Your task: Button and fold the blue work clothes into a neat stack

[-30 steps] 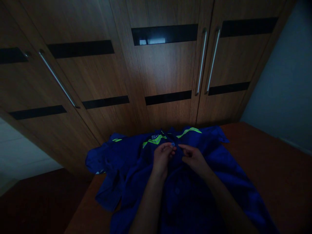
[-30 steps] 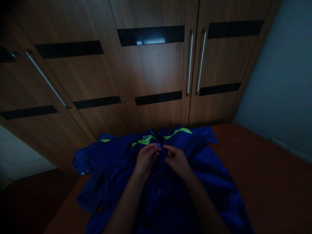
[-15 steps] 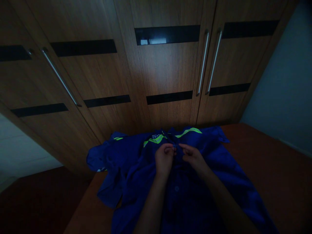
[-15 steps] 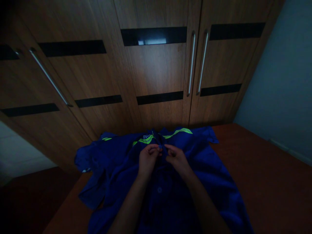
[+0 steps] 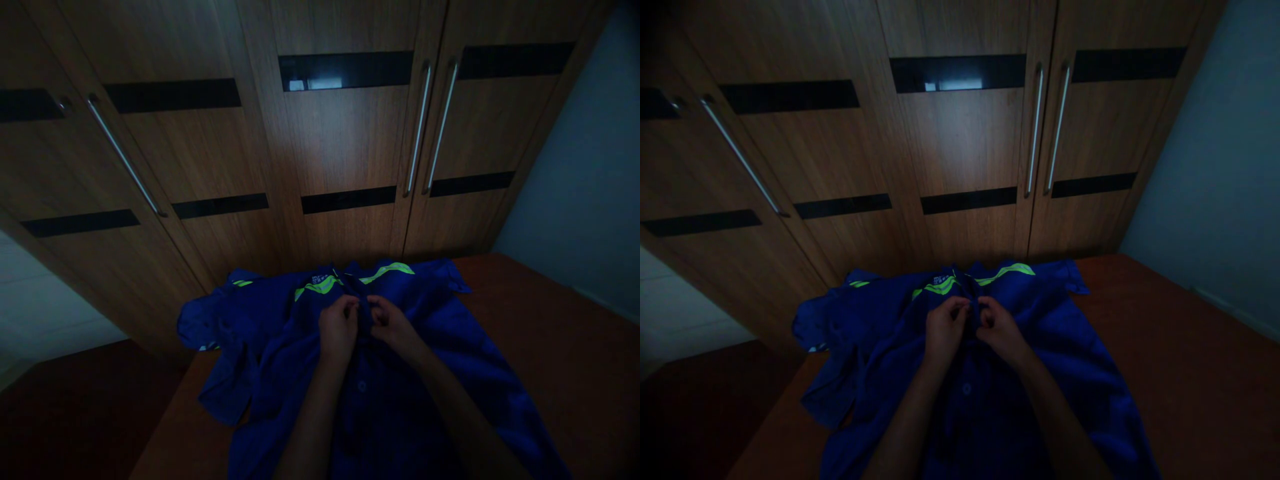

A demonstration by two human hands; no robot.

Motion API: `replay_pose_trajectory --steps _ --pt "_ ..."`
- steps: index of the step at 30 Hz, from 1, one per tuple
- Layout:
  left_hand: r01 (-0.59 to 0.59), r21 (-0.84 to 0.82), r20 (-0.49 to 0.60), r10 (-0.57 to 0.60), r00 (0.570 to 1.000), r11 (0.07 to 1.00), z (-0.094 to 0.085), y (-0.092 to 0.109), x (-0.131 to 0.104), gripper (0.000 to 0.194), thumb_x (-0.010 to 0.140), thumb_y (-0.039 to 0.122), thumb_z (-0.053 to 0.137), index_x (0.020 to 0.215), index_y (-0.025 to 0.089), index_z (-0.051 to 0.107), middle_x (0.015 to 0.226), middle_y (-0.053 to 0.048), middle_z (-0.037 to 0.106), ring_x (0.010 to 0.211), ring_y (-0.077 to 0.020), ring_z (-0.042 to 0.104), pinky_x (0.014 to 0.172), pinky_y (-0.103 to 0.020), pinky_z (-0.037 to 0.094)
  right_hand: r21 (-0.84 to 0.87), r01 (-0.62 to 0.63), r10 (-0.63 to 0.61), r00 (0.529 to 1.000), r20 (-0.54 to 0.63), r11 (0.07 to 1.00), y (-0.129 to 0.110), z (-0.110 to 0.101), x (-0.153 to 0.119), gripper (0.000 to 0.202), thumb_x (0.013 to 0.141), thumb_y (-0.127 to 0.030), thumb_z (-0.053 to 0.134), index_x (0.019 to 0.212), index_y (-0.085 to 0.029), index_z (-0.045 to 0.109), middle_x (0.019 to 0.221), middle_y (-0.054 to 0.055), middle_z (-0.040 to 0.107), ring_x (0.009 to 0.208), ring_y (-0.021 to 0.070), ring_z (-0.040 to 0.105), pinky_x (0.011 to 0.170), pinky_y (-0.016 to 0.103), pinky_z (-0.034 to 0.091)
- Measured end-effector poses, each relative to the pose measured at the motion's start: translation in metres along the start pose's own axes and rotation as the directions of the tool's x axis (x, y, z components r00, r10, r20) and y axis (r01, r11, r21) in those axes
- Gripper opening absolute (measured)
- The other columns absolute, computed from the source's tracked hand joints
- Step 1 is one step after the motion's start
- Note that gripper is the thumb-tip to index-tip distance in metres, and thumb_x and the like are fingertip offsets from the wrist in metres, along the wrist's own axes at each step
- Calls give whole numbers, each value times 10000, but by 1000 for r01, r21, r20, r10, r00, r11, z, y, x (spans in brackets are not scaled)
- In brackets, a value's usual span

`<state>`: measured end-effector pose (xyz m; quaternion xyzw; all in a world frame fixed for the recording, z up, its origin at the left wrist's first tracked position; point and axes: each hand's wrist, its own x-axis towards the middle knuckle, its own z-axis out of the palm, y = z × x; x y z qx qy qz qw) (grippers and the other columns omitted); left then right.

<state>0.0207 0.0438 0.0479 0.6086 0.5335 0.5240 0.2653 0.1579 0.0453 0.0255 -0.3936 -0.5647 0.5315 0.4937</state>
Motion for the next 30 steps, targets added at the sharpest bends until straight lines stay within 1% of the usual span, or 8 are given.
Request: replay_pose_trajectory --steps 5,11,14,18,21,24,27,30 --pt "-5 4 3 5 1000 1000 -1 -2 1 152 748 155 604 782 257 711 760 -24 717 708 -191 634 694 -282 422 -22 6 -7 1000 -20 1000 2 0 1 494 542 -116 575 1025 -206 532 531 -114 381 483 75 335 471 215 238" --pt "10 -40 29 -9 1000 999 -2 -1 1 142 740 158 606 757 249 714 728 -17 707 682 -181 621 670 -268 425 -42 12 -12 1000 -2 999 4 2 0 498 562 -113 565 1049 -208 519 542 -113 386 482 80 353 470 220 250" --pt "51 -103 50 -46 998 993 2 -5 0 162 719 131 598 721 243 715 711 -14 703 667 -173 609 666 -262 417 -109 49 -48 999 9 993 0 5 -2 578 563 -87 548 1125 -210 488 541 -115 404 494 86 378 478 219 271" --pt "112 -193 71 -100 992 975 8 -14 0 168 695 110 580 697 215 711 711 -22 705 689 -179 623 682 -270 436 -197 79 -67 996 67 977 -4 9 -4 625 578 -63 523 1185 -201 471 552 -110 415 510 85 390 492 216 301" --pt "178 -288 89 -159 983 941 10 -17 2 111 694 171 605 721 191 710 727 -30 706 699 -177 629 667 -261 453 -207 93 -76 993 89 974 -5 10 -5 666 611 -68 527 1256 -204 433 565 -106 420 518 86 403 500 215 321" --pt "249 -374 118 -220 968 893 10 -17 1 135 700 287 639 718 167 698 654 -21 676 604 -151 600 574 -233 435 -228 98 -74 991 110 969 -5 10 -7 703 646 -82 552 1318 -209 388 600 -97 468 549 92 447 537 222 361" --pt "295 -435 122 -269 955 851 11 -16 0 166 658 315 691 699 155 680 616 -9 653 559 -126 574 528 -209 410 -202 87 -61 989 134 975 -5 8 -7 657 707 -156 581 1332 -206 386 640 -79 519 583 103 485 569 234 387" --pt "320 -476 106 -308 946 819 11 -14 -1 176 639 306 713 719 152 680 626 -4 654 557 -112 564 522 -198 396 -259 84 -76 996 40 962 -6 6 -5 485 782 -251 549 1260 -188 491 599 -67 518 547 113 478 534 242 371"
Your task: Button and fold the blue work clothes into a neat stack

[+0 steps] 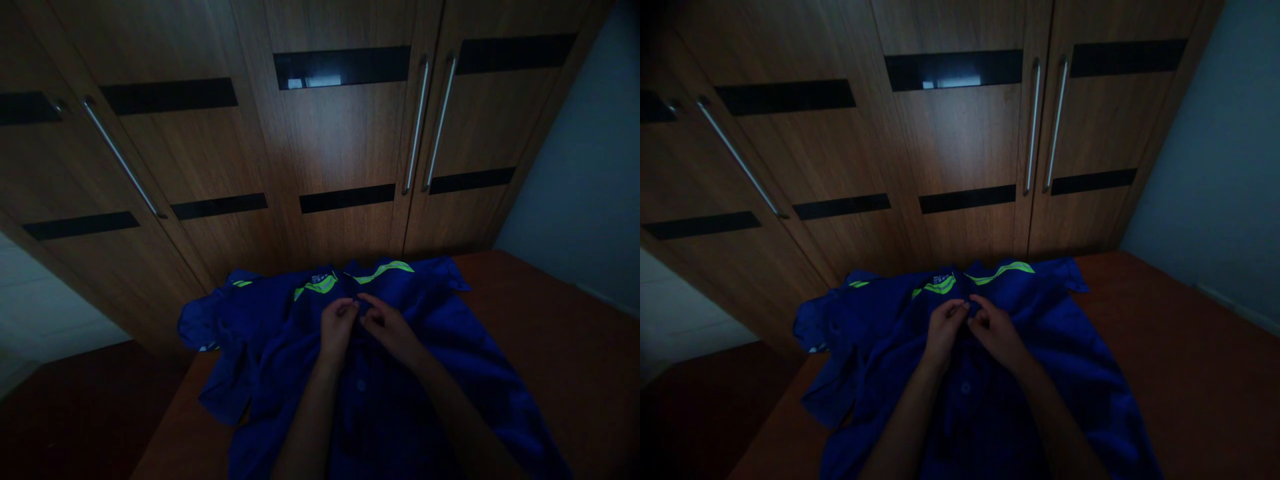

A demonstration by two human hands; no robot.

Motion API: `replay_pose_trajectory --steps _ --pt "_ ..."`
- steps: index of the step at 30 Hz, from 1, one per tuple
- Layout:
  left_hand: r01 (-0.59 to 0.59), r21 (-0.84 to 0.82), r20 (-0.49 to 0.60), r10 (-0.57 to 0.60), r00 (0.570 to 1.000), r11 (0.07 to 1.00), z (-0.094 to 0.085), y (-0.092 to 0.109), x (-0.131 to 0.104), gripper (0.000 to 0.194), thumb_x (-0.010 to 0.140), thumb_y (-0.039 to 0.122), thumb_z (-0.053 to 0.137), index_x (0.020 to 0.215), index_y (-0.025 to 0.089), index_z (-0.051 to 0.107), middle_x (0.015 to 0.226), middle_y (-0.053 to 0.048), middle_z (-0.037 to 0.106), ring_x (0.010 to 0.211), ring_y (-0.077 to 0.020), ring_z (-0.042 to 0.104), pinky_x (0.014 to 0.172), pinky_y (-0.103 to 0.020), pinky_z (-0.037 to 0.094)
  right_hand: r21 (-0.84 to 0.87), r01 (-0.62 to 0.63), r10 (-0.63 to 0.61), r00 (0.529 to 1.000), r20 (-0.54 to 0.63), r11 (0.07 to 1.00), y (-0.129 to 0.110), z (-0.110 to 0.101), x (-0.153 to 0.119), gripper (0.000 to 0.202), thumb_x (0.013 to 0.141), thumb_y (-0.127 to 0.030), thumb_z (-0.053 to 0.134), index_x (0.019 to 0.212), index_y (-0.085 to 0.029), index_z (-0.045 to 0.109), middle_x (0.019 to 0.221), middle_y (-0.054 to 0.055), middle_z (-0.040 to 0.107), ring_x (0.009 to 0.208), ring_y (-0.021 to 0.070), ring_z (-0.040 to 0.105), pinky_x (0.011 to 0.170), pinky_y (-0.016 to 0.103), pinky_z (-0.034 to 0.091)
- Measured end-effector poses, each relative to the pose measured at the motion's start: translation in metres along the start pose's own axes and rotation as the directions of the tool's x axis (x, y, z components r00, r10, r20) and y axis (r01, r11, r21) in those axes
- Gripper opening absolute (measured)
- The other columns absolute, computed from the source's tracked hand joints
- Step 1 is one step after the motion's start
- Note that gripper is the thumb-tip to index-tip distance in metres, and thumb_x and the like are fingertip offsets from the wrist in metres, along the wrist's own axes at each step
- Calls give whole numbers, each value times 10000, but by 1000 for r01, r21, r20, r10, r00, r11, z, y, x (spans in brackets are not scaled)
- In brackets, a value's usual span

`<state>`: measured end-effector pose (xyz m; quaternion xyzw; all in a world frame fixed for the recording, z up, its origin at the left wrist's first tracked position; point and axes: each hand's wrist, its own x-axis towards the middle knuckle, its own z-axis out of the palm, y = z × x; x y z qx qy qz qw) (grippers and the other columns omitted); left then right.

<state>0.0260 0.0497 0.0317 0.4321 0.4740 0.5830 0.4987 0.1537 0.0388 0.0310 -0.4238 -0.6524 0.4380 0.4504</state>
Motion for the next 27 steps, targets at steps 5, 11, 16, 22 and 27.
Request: replay_pose_trajectory --steps 5,11,16,22,27 --pt "40 -62 -3 -40 999 997 1 1 -2 196 620 289 738 738 143 686 642 -1 661 572 -102 563 541 -190 396 -228 50 -100 972 -215 972 0 -2 5 269 798 -302 561 1033 -215 658 609 -20 604 562 151 554 583 280 406" --pt "54 -123 -11 -56 998 991 0 0 -4 223 616 296 755 758 138 688 596 19 639 518 -81 528 516 -185 378 -307 76 -164 949 -271 949 -1 -3 5 215 778 -266 567 963 -235 672 604 -23 598 564 157 556 588 276 412" --pt "22 -177 -24 -27 999 984 0 0 -4 222 636 269 739 814 148 686 689 -5 685 602 -98 588 591 -199 430 -296 0 -87 956 -280 955 5 -5 7 233 778 -263 536 974 -213 651 590 -27 574 547 149 551 548 257 411" --pt "-16 -124 32 21 999 992 0 2 -3 201 657 243 689 829 141 668 786 -64 716 731 -144 641 706 -243 467 -307 0 -84 962 -260 952 14 -1 8 243 788 -280 497 945 -178 652 639 1 627 573 152 576 567 252 432" --pt "-12 -6 -41 11 999 1000 -3 -3 1 160 674 287 681 765 164 633 648 8 643 588 -102 566 561 -195 401 -365 12 -117 956 -268 931 14 0 7 254 808 -306 497 952 -171 657 627 0 614 568 151 577 576 251 434"
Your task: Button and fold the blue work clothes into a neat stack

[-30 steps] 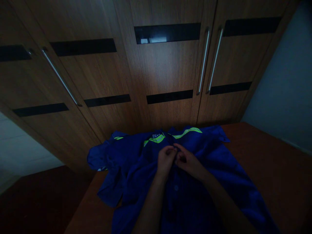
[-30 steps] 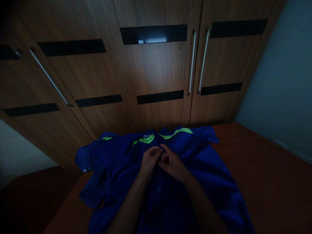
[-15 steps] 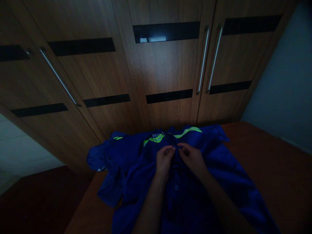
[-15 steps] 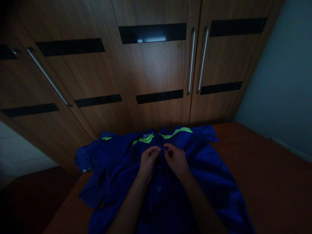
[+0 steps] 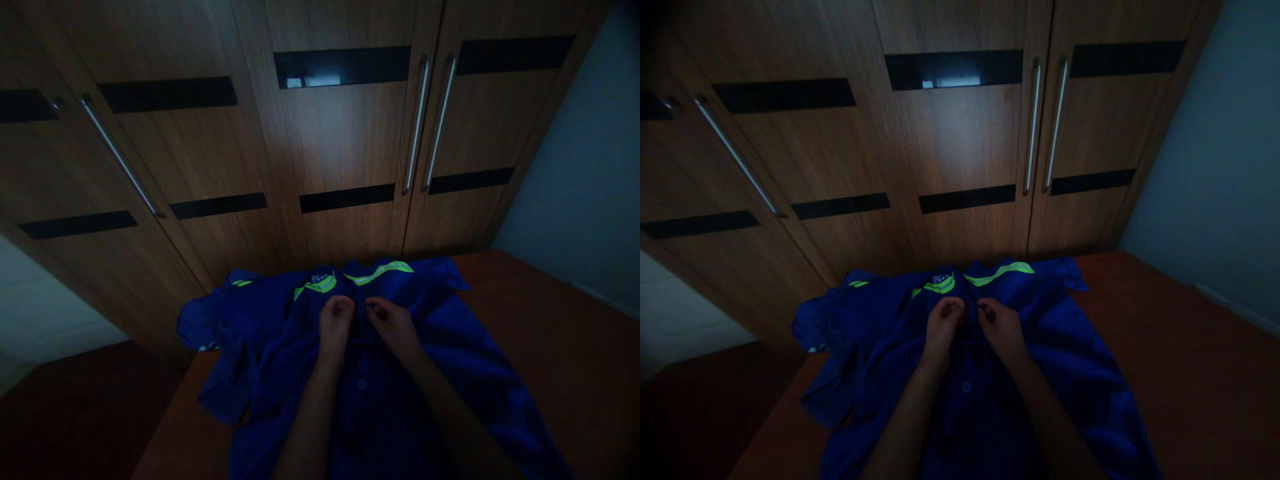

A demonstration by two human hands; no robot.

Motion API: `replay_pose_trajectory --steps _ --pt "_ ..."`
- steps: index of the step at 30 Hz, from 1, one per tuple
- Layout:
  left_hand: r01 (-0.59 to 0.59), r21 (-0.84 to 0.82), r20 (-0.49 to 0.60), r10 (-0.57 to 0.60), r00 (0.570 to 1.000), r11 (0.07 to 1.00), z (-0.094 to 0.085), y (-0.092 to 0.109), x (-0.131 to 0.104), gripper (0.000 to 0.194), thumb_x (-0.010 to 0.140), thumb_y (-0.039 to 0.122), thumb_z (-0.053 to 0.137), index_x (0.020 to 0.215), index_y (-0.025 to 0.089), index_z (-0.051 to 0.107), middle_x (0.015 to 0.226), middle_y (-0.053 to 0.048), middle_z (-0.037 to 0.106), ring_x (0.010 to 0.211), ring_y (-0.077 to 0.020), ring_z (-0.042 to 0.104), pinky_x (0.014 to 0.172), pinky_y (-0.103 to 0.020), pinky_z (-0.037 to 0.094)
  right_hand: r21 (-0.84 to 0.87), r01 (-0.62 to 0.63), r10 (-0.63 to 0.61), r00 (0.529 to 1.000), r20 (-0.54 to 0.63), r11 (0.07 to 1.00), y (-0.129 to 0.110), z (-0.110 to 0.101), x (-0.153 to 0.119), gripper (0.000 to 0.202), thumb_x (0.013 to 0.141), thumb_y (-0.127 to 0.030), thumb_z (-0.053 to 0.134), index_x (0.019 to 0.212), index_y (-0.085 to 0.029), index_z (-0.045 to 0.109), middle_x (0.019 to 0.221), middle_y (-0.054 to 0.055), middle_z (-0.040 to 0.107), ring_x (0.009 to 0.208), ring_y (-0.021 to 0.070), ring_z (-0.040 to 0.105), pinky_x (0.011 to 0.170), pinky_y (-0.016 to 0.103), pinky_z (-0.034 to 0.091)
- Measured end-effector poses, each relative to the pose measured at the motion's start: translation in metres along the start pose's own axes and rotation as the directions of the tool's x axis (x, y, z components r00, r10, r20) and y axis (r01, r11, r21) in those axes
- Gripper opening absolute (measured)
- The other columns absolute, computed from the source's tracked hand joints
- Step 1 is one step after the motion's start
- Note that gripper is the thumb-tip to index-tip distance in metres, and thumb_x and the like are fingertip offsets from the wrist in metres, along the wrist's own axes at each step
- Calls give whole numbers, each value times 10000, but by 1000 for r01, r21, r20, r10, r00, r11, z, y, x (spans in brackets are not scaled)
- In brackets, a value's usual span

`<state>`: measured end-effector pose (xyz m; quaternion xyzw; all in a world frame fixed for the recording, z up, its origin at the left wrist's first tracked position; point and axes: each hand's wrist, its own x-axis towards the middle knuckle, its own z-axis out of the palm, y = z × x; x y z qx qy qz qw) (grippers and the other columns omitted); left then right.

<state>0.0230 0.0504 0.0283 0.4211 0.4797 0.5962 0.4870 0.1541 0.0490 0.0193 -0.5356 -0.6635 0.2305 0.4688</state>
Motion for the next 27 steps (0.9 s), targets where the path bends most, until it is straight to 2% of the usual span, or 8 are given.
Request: replay_pose_trajectory --steps 3,9,12,15,20,24,27 --pt "10 79 -5 -10 1000 997 -2 -2 1 228 660 370 712 699 160 632 560 34 575 522 -95 502 502 -195 349 -11 11 -11 1000 6 1000 -2 -1 -1 252 812 -299 501 957 -167 659 628 -2 611 572 146 578 582 247 432" --pt "16 133 64 -25 998 991 -3 -4 1 254 649 375 714 734 138 682 649 -19 642 602 -133 552 548 -215 388 -34 11 -10 999 35 999 -2 -1 -1 266 814 -291 498 984 -162 657 641 1 611 584 150 572 580 253 427" --pt "3 115 99 -14 995 993 -4 -5 1 256 720 386 628 748 138 685 629 -17 635 576 -134 555 545 -222 404 -35 14 -13 1000 25 999 -2 -2 -2 262 824 -300 493 986 -170 653 633 -6 597 579 148 562 585 258 426" --pt "-29 104 126 16 992 994 -4 -4 2 215 754 314 567 802 145 692 633 -13 639 566 -130 558 553 -223 416 -39 17 -16 1000 12 999 -4 -4 -2 269 841 -318 481 1002 -175 642 654 -1 604 606 155 568 611 272 436" --pt "-108 130 144 89 986 986 -2 -2 3 198 683 127 583 842 155 698 766 -33 690 692 -147 606 642 -227 444 -67 125 -128 991 -46 990 -14 -8 -3 279 843 -300 491 1077 -192 598 822 37 605 776 180 567 748 313 456" --pt "-136 149 142 115 983 979 2 -5 6 206 655 74 583 807 159 693 761 -32 694 724 -160 624 675 -239 459 -22 153 -153 988 14 988 -19 -6 -6 280 821 -261 520 1088 -192 566 866 34 580 783 169 556 747 302 468" --pt "-141 161 128 121 984 977 3 -10 10 189 669 64 554 760 160 688 732 -28 687 699 -155 620 655 -237 455 -61 176 -174 984 44 982 -16 -2 -6 351 768 -181 528 1118 -173 546 881 38 570 800 171 551 776 309 471"
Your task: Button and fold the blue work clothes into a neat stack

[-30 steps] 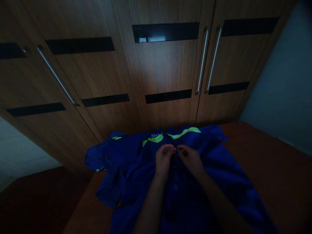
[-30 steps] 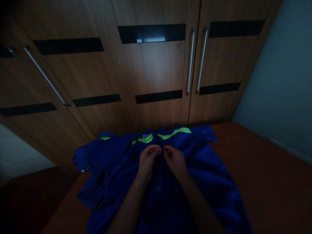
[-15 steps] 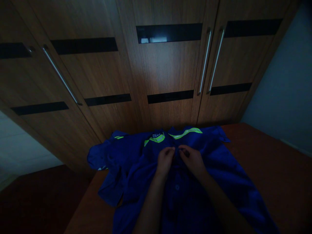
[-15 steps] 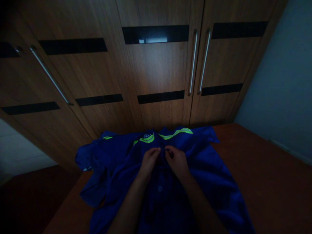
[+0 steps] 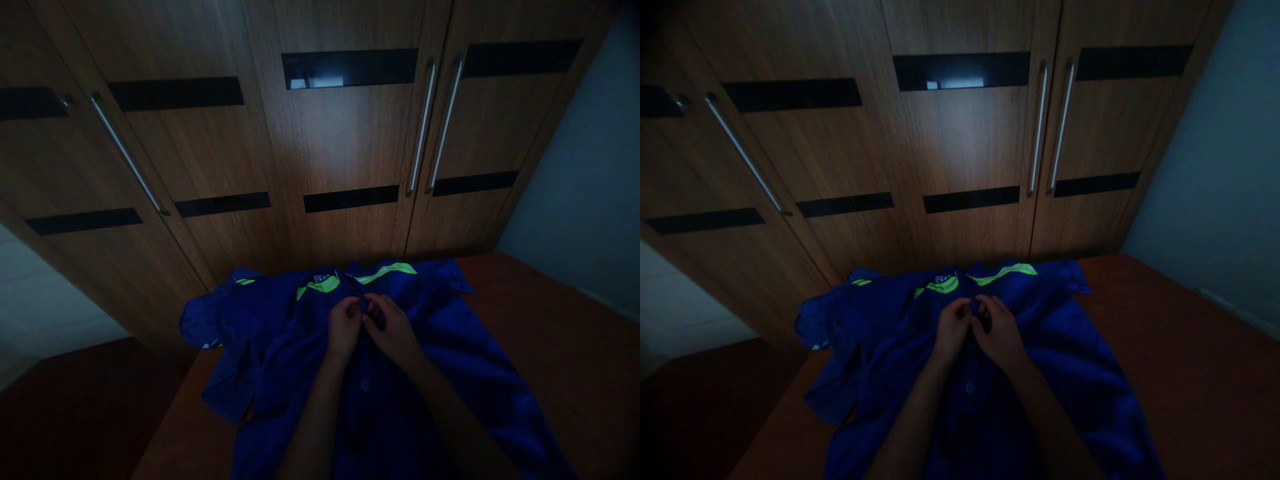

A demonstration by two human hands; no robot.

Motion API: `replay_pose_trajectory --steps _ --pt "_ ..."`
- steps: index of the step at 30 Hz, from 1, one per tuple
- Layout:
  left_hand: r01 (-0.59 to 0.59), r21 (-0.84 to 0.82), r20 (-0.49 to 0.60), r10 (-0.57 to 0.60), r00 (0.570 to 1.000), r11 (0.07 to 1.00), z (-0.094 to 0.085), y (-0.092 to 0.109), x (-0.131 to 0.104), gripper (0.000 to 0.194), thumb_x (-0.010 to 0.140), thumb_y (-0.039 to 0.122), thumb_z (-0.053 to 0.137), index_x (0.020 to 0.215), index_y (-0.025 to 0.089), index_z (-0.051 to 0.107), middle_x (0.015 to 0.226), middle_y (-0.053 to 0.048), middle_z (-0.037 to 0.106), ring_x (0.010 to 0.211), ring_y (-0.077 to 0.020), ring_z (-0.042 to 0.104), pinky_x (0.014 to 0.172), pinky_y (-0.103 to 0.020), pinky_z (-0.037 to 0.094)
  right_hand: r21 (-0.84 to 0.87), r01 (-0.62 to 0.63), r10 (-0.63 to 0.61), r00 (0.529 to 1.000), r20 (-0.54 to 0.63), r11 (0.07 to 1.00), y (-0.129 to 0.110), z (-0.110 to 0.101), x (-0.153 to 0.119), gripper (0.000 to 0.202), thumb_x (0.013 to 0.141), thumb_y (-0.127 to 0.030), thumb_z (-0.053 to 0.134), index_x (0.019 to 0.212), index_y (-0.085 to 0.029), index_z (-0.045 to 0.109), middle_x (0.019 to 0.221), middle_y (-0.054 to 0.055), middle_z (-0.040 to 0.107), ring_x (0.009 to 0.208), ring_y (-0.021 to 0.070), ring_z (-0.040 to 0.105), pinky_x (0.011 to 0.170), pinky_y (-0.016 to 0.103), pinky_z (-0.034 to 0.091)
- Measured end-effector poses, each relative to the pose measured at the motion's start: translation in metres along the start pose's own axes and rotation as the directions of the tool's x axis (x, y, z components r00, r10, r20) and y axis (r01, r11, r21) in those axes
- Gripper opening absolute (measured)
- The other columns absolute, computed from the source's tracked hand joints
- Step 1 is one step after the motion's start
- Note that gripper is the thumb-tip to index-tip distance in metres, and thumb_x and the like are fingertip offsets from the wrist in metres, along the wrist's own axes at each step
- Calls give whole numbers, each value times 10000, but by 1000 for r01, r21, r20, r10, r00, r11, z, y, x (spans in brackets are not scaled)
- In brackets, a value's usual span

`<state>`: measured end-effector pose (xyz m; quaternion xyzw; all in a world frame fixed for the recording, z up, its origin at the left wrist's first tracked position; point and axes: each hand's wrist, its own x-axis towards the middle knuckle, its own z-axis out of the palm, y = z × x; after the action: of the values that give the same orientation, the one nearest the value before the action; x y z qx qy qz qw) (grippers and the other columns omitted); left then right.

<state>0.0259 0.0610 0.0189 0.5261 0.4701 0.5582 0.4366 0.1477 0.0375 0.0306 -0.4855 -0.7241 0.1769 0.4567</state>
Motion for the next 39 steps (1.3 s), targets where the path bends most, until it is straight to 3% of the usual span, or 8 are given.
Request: replay_pose_trajectory --steps 4,8,14,24,27,32,35,39 --pt "15 -2 -23 -15 1000 1000 0 -4 2 182 667 65 549 751 163 677 712 -20 681 660 -142 616 621 -225 448 -100 8 -9 1000 -10 995 7 4 0 439 709 -117 497 1143 -168 546 897 51 578 861 193 552 833 341 462" --pt "48 -43 -36 -49 998 998 -1 -2 1 118 665 107 585 741 163 654 674 -14 671 625 -131 616 581 -208 442 -91 -109 101 991 -90 990 8 1 2 323 774 -229 502 1075 -166 597 813 44 622 769 196 585 770 351 476" --pt "103 -136 -22 -107 994 985 0 8 -3 113 715 221 595 804 151 606 678 -47 693 578 -130 635 517 -195 443 279 -318 361 925 -120 906 10 -3 5 318 765 -346 533 984 -146 647 805 58 696 731 196 640 676 310 497" --pt "14 -32 -33 -15 999 999 3 14 -6 87 734 183 577 794 173 639 717 -36 698 610 -139 628 560 -217 441 618 -391 450 890 68 682 8 -7 4 368 722 -338 588 1036 -166 675 1020 76 704 928 228 634 800 340 490" --pt "-24 28 -40 25 999 999 4 15 -7 136 703 117 565 755 191 666 703 -17 686 639 -143 619 610 -228 437 592 -375 421 905 66 714 5 -8 5 346 708 -329 600 1003 -171 687 964 56 710 888 203 626 804 320 474" --pt "-42 52 -39 44 998 998 3 13 -8 186 663 59 542 689 195 666 670 -1 664 648 -140 599 616 -221 422 409 -303 309 950 54 861 7 -5 4 373 730 -311 542 1046 -150 659 710 0 644 634 145 566 610 264 457" --pt "-8 6 -56 8 998 1000 3 11 -6 141 688 98 539 723 181 647 643 -6 656 613 -139 608 577 -216 434 207 -210 208 978 32 956 7 -3 3 387 732 -258 509 1087 -157 626 592 -43 540 555 128 512 577 251 433" --pt "37 -63 -78 -42 996 997 3 9 -5 87 731 191 562 788 168 623 651 -20 666 614 -147 639 573 -220 462 72 -161 158 986 50 984 4 -3 1 418 712 -202 494 1123 -173 562 558 -70 487 516 119 486 556 240 414"
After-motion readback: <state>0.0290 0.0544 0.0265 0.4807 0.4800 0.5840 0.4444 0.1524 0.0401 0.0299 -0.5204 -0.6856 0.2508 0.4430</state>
